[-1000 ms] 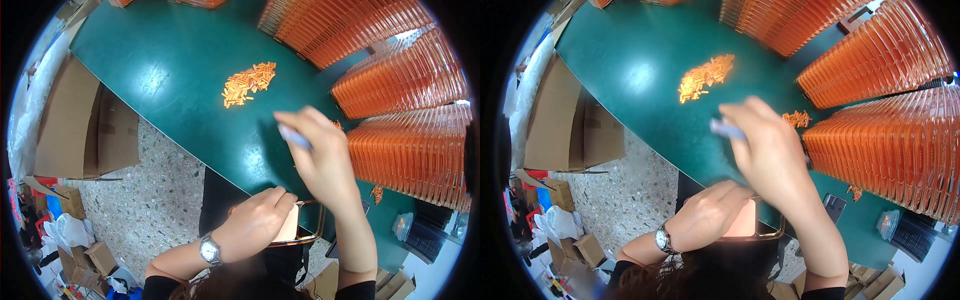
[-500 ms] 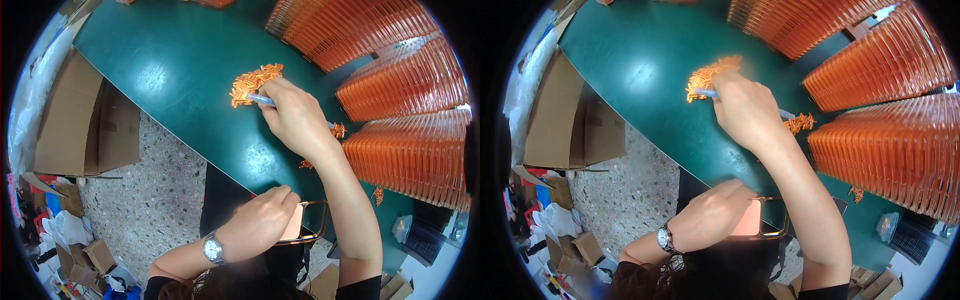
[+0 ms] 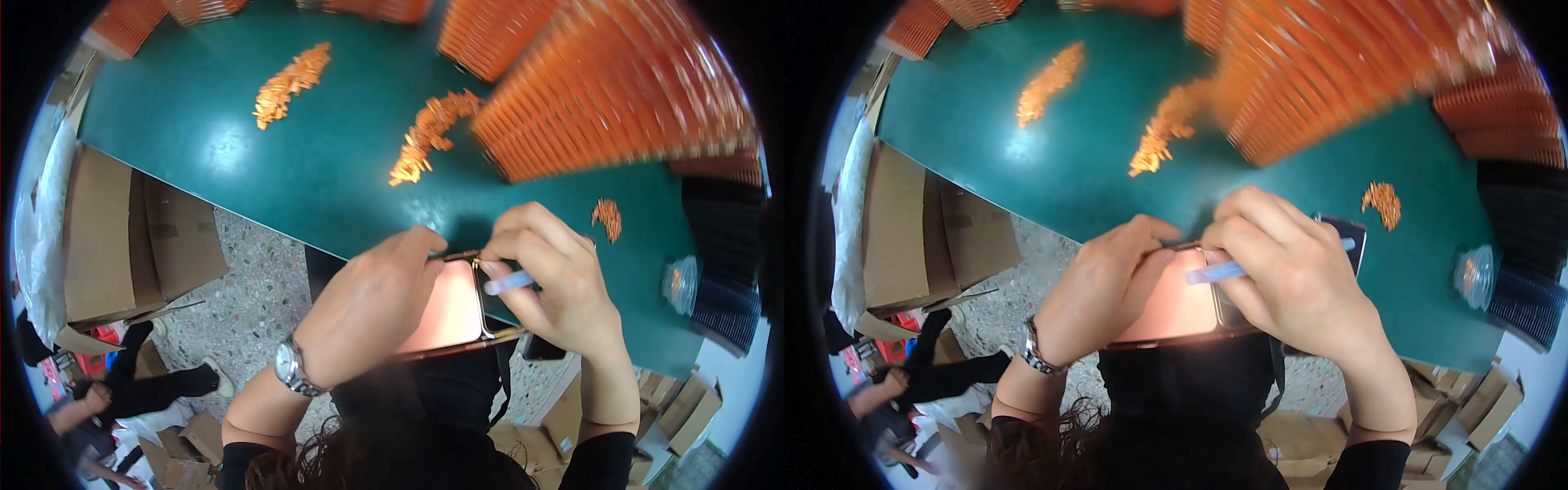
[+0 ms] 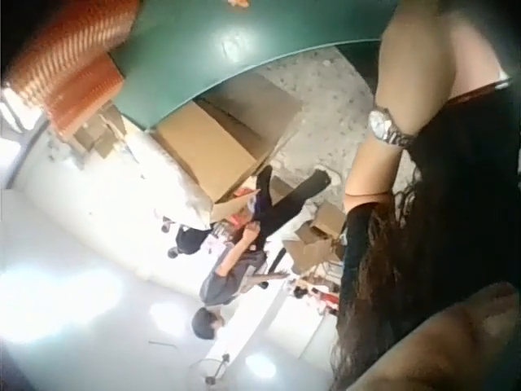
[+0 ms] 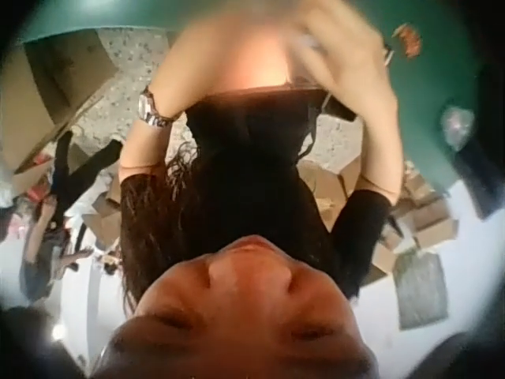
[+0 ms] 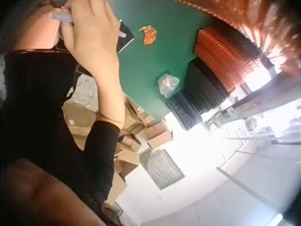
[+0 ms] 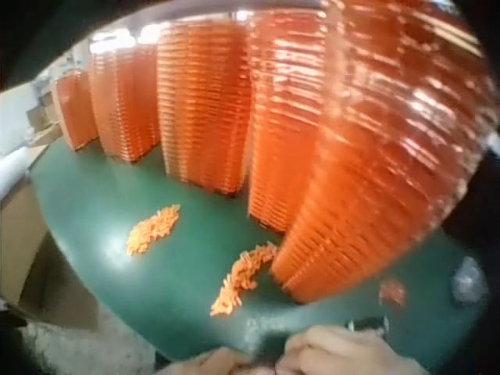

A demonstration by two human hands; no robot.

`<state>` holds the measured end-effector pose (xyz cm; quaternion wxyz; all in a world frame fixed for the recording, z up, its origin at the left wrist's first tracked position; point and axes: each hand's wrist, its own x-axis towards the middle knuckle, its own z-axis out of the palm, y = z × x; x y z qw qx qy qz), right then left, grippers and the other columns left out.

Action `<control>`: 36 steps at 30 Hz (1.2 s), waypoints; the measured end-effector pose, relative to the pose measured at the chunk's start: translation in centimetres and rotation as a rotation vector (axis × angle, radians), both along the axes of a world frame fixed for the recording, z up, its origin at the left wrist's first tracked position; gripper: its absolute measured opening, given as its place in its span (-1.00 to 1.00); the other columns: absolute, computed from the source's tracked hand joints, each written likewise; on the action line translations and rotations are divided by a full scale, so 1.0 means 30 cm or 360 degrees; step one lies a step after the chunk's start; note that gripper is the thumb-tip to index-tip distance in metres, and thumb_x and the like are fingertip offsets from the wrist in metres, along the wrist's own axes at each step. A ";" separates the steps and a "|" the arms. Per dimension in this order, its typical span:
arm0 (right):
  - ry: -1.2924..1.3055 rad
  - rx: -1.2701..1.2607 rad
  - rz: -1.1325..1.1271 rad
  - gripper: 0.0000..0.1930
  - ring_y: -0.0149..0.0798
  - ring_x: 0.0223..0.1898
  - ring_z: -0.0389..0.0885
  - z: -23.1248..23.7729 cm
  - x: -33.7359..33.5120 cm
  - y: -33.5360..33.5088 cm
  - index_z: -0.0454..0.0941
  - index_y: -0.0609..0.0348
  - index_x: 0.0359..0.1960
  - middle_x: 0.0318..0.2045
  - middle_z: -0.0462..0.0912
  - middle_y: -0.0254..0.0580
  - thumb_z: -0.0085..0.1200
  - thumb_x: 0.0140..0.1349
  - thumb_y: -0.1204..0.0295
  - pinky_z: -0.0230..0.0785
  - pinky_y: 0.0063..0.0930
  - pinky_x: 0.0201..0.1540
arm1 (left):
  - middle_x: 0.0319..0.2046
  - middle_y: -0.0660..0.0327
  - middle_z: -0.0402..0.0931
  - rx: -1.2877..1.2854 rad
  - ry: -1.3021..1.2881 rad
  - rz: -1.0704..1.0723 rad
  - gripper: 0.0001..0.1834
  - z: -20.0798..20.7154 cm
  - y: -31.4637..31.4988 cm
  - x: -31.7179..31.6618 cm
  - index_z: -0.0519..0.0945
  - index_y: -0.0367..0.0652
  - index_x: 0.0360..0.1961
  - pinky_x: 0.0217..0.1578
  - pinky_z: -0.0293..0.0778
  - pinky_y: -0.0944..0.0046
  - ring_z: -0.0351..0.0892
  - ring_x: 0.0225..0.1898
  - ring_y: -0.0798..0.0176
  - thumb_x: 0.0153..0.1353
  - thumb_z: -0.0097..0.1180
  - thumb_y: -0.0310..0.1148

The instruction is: The recorder is assembling components into phone cases at a factory workbench.

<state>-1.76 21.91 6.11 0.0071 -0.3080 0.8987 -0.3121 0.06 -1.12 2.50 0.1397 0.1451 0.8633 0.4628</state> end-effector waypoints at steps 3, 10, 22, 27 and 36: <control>0.0155 0.0006 0.0033 -0.79 -0.08 -0.25 0.63 -0.067 0.022 0.034 0.57 0.21 -0.30 -0.27 0.55 -0.16 0.39 0.09 0.53 0.53 -0.26 -0.31 | -0.28 -0.06 0.73 0.0019 0.0021 -0.0058 -0.91 -0.018 0.057 -0.005 0.62 -0.31 -0.15 -0.18 0.62 0.08 0.75 -0.22 -0.14 0.41 0.18 -0.50; 0.0533 0.0211 0.0096 -0.82 -0.27 -0.35 0.55 -0.146 0.046 0.057 0.48 0.13 -0.42 -0.39 0.41 -0.26 0.25 -0.03 0.49 0.52 -0.41 -0.46 | -0.32 -0.15 0.64 0.0019 0.0006 -0.0082 -0.87 -0.020 0.120 0.003 0.54 -0.33 -0.21 -0.21 0.56 -0.14 0.66 -0.24 -0.31 0.41 0.18 -0.46; 0.0307 0.0260 0.0031 -0.85 -0.22 -0.34 0.57 -0.138 0.044 0.057 0.52 0.17 -0.37 -0.38 0.43 -0.25 0.28 0.16 0.46 0.53 -0.40 -0.44 | -0.43 0.00 0.56 -0.0340 0.0276 -0.0238 -0.80 -0.013 0.137 -0.006 0.47 -0.24 -0.27 -0.36 0.58 -0.07 0.67 -0.37 -0.15 0.42 0.21 -0.37; 0.0157 0.0351 -0.0120 -0.67 -0.12 -0.21 0.59 -0.080 0.052 0.107 0.67 0.26 -0.08 -0.20 0.58 -0.20 0.35 0.19 0.32 0.59 -0.29 -0.29 | -0.44 0.04 0.54 -0.0445 0.0335 -0.0256 -0.78 -0.025 0.144 0.001 0.47 -0.21 -0.26 -0.39 0.59 -0.02 0.68 -0.39 -0.08 0.41 0.23 -0.33; 0.0480 0.0546 -0.0151 -0.87 -0.33 -0.23 0.56 -0.123 0.100 0.057 0.69 0.14 -0.32 -0.34 0.51 -0.38 0.31 0.19 0.37 0.52 -0.48 -0.35 | -0.39 0.02 0.63 -0.0377 0.0430 -0.0133 -0.87 -0.040 0.154 0.015 0.55 -0.23 -0.25 -0.39 0.56 0.00 0.66 -0.41 -0.14 0.36 0.28 -0.45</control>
